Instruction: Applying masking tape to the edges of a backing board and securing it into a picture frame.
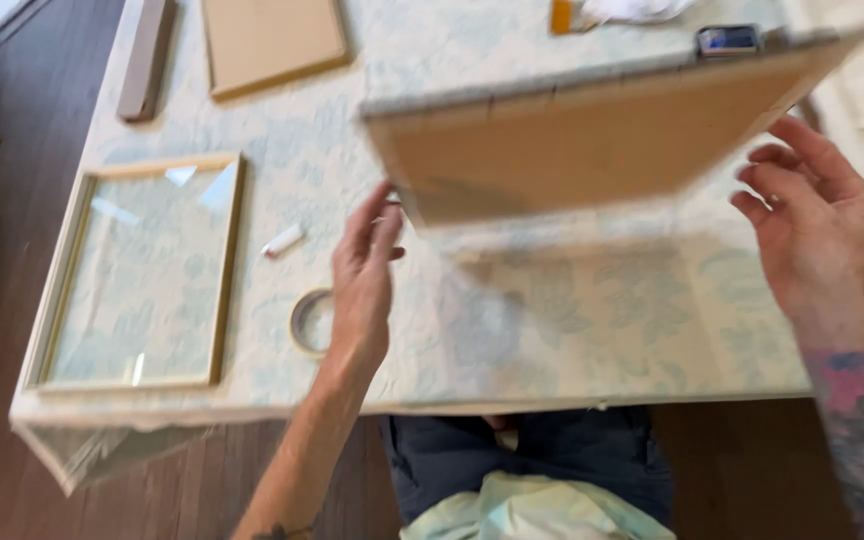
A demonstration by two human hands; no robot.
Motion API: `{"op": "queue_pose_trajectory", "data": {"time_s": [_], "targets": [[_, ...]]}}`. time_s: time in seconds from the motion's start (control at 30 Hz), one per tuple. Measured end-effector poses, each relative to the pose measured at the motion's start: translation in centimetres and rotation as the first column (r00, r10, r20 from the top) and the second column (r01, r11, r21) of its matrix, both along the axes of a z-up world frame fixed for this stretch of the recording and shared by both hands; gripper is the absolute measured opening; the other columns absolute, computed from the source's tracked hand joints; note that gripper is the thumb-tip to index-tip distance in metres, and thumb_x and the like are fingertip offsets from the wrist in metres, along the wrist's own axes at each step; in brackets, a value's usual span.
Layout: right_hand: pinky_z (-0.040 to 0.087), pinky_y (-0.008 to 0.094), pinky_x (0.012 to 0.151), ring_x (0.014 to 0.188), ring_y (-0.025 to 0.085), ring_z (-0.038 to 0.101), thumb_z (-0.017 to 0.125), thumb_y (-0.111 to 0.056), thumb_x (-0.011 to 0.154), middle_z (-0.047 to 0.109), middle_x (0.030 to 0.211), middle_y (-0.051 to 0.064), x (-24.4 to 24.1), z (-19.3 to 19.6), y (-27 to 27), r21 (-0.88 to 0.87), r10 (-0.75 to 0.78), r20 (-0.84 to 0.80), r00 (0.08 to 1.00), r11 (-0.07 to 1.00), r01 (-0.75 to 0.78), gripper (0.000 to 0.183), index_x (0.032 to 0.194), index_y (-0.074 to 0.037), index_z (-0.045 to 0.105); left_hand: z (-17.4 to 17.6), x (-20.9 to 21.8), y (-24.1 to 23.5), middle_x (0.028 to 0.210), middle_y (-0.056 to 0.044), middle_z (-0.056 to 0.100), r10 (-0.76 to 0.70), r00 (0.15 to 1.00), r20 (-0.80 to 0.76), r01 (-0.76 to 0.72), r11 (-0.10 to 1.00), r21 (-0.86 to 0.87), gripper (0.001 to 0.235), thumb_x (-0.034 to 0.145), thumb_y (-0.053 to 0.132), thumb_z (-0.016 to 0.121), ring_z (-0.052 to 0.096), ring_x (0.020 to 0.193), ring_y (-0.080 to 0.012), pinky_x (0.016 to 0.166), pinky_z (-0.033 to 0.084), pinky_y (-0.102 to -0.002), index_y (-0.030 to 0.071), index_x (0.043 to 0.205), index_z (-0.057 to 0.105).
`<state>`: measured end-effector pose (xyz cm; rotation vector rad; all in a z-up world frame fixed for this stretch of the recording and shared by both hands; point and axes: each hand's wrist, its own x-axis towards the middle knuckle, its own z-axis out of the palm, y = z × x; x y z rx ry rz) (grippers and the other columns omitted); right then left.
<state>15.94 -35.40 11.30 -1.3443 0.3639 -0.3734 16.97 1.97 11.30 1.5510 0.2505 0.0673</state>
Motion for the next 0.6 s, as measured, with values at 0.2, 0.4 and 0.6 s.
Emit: {"op": "queue_pose_trajectory", "data": {"time_s": [0.2,0.4,0.6], "targets": [[0.056,0.020,0.077,0.097,0.013,0.070,0.065,-0.020,0.099,0.073,0.128,0.005,-2.8,0.1,0.5,0.181,0.106,0.095,0.990,0.976,-0.122,0.037,0.136,-0.016,0.065,0.7,-0.5,0.6,0.145,-0.009,0.063,-0.025,0.997,-0.075,-0.021,0.828,-0.561,0.063,0.088,0.031,0.059,0.061,0.112,-0.0189,0.088,0.048,-0.031,0.007,0.147,0.056],[0.061,0.021,0.087,0.109,0.009,0.072,0.058,0.000,0.097,0.073,0.124,0.003,-5.0,-5.5,0.4,0.044,0.064,-0.045,0.997,0.997,-0.062,0.042,0.137,-0.009,0.066,-3.6,-2.6,-1.2,0.136,-0.005,0.071,0.029,0.992,-0.126,-0.064,0.957,-0.284,0.062,0.084,0.000,0.049,0.058,0.093,-0.0066,0.060,0.038,-0.021,0.004,0.144,0.062],[0.059,0.014,0.102,0.113,0.009,0.071,0.053,-0.007,0.099,0.072,0.131,0.007,-5.4,-4.7,0.9,0.041,0.018,-0.106,0.994,0.999,-0.013,0.034,0.131,-0.006,0.067,-4.1,-1.7,0.0,0.142,-0.009,0.067,-0.033,0.953,-0.300,-0.111,0.886,-0.450,0.063,0.086,-0.004,0.043,0.063,0.121,-0.0142,0.098,0.047,-0.022,0.002,0.147,0.059]]}}
